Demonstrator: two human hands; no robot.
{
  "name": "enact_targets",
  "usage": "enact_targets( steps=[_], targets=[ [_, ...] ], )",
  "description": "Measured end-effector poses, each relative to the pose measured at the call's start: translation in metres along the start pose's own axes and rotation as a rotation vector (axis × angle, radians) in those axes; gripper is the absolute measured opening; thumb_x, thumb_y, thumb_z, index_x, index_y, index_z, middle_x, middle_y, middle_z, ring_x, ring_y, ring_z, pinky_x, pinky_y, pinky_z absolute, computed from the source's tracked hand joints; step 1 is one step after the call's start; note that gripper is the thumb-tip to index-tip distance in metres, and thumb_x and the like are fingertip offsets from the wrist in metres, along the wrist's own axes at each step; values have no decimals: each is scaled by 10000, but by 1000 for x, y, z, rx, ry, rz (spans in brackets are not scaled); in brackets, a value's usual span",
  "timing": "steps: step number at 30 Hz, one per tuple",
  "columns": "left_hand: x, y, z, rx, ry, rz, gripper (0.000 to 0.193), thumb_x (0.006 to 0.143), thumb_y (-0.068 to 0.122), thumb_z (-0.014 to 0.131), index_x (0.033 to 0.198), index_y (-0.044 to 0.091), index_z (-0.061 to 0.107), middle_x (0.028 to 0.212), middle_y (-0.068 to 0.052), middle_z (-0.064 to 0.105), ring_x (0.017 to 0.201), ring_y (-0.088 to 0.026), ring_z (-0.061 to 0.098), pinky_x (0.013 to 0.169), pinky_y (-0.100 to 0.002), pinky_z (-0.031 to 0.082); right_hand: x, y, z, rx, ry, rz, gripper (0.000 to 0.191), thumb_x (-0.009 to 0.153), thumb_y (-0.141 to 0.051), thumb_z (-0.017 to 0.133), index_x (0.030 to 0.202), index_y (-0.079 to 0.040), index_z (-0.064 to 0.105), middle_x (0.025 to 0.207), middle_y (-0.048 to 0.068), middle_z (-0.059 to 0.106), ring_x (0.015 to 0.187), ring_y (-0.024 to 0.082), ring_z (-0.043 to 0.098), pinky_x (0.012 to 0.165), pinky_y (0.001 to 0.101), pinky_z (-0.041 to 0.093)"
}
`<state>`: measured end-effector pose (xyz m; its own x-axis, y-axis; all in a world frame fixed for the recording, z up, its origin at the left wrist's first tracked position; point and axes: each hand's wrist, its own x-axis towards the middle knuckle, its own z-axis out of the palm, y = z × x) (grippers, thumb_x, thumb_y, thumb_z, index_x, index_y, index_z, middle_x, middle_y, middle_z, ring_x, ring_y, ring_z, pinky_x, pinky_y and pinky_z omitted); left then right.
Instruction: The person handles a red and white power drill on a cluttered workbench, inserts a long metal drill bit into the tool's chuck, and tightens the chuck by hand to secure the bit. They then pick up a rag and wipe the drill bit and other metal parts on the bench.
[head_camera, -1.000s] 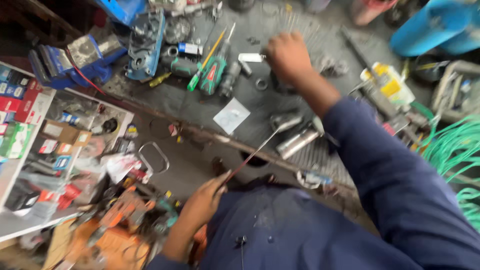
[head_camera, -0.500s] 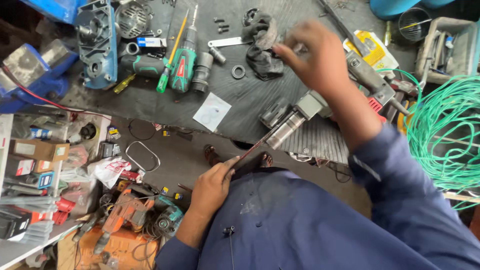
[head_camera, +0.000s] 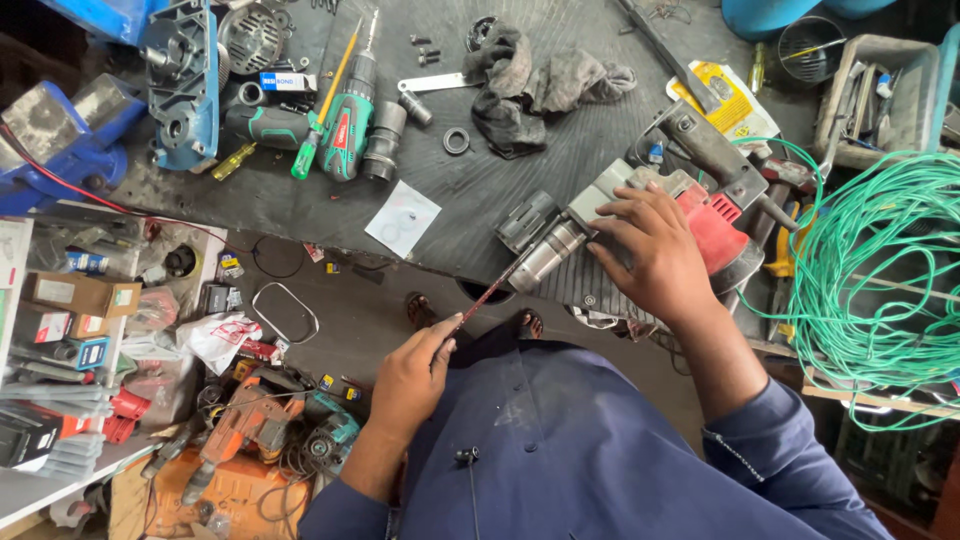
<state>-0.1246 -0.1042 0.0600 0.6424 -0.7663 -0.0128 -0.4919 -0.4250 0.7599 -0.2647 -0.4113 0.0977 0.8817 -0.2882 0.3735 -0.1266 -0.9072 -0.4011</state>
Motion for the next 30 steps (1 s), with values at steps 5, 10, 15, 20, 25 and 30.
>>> enact_targets(
  steps=[5,10,15,20,25,30],
  targets=[
    [-9,14,8,102,66,135,305,949,143,660,1245,197,710,970,-66,735,853,-301,715,708,-405,559,-9,5,-3,-28,-13,-45,266,817,-135,824,1060,-94,723,1167,73,680,1281,310,599,1181,531,404],
    [-17,21,20,93,74,75,315,936,142,665,1241,203,717,899,-65,715,806,-290,708,680,-405,551,-16,12,-6,25,-3,-29,200,830,-161,830,985,-119,711,1141,38,682,1276,271,609,1226,523,398],
    [-20,18,21,125,153,24,315,950,133,646,1254,190,707,954,-77,719,840,-303,701,705,-414,552,-17,9,1,-45,59,25,434,790,-265,878,1146,-99,692,1172,73,674,1219,304,593,1162,508,411],
    [-18,18,21,133,152,27,316,949,131,646,1252,193,710,961,-77,724,843,-304,702,706,-418,549,-7,-3,16,-200,134,67,786,727,-466,900,1363,-83,644,1227,59,703,1135,284,584,1092,491,385],
    [-14,21,22,138,139,3,298,946,129,660,1233,185,721,952,-79,721,837,-308,700,707,-418,549,4,-5,22,-255,111,142,839,723,-527,880,1413,-114,641,1143,-56,743,1102,251,578,1054,460,350],
    [-12,18,21,133,160,77,282,951,115,656,1222,158,719,967,-72,727,845,-291,707,708,-399,556,7,-6,25,-261,138,159,795,746,-533,889,1387,-124,657,1106,-44,742,1106,244,571,1084,471,333]
  ],
)
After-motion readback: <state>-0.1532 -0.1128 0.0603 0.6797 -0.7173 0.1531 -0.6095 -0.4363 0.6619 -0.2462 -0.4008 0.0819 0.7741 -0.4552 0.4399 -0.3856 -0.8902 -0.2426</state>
